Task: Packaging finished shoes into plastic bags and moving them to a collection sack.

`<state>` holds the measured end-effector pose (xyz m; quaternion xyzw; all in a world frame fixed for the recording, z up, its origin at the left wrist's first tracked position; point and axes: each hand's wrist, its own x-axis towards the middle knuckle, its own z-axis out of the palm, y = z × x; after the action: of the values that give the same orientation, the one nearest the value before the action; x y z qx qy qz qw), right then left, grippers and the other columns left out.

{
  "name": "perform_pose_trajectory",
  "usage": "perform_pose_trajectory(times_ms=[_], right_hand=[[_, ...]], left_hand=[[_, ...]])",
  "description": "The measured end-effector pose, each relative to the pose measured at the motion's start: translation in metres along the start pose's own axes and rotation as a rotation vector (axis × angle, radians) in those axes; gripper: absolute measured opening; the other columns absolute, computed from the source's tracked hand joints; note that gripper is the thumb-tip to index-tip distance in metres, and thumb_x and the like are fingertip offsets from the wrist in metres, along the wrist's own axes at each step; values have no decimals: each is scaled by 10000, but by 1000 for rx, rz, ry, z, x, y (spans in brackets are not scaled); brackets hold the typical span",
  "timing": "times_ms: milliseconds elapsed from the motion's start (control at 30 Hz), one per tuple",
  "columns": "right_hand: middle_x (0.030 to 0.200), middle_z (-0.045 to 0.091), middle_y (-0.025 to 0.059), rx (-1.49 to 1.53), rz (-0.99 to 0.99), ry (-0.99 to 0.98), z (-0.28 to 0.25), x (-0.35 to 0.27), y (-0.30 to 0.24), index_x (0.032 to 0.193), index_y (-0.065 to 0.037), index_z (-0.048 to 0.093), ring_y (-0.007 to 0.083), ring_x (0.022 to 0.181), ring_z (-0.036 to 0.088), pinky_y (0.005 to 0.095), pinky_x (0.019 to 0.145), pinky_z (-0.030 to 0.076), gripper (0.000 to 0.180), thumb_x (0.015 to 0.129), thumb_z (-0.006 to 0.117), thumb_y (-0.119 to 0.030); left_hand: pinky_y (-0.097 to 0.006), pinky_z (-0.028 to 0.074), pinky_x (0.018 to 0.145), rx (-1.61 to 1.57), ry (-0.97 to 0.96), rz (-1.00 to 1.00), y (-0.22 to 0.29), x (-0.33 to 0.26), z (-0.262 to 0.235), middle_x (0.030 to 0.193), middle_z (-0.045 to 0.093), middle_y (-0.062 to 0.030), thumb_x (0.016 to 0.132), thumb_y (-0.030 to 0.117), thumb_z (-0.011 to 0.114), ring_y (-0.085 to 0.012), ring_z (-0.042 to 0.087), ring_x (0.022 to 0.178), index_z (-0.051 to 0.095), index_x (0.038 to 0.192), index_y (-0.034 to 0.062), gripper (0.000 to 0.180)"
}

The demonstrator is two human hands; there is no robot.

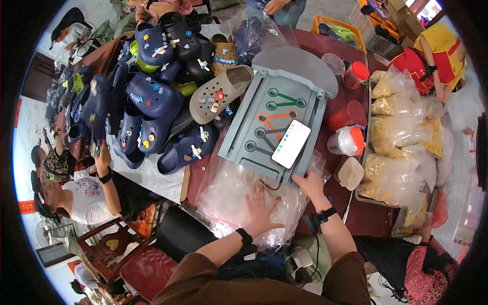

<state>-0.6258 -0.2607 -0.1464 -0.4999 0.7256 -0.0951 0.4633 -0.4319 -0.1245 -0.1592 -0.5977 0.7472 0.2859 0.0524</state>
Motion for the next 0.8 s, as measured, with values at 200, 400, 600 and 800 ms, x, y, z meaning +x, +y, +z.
perform_pose_trajectory(times_ms=[200,400,600,800], right_hand=[[962,713,204,-86,-158,163,22,-12,9,1068,17,705,359,882,697,413,800,535,546,783,728,-449],[1138,577,160,189,-315,421,34,-35,51,1231,13,586,236,798,618,350,759,514,536,836,758,-305],[984,638,91,324,-317,506,31,-76,70,1083,-27,665,187,771,609,307,720,506,293,842,744,-174],[984,681,74,416,-199,266,48,-132,52,1108,-81,699,167,842,642,302,760,518,314,819,761,-188]], left_hand=[[-669,89,1154,-228,54,157,-28,-23,-37,1596,133,-317,727,695,718,-538,17,1474,439,1497,204,955],[-487,364,1108,-317,50,79,-83,-78,-119,1425,466,-304,817,534,717,-480,407,1346,524,1402,96,756],[-498,380,1092,-85,27,-2,-127,-97,-148,1438,449,-301,788,468,758,-475,440,1309,537,1379,75,744],[-583,287,1137,200,-75,349,-147,-55,-130,1569,282,-253,755,529,769,-519,260,1414,494,1446,277,786]])
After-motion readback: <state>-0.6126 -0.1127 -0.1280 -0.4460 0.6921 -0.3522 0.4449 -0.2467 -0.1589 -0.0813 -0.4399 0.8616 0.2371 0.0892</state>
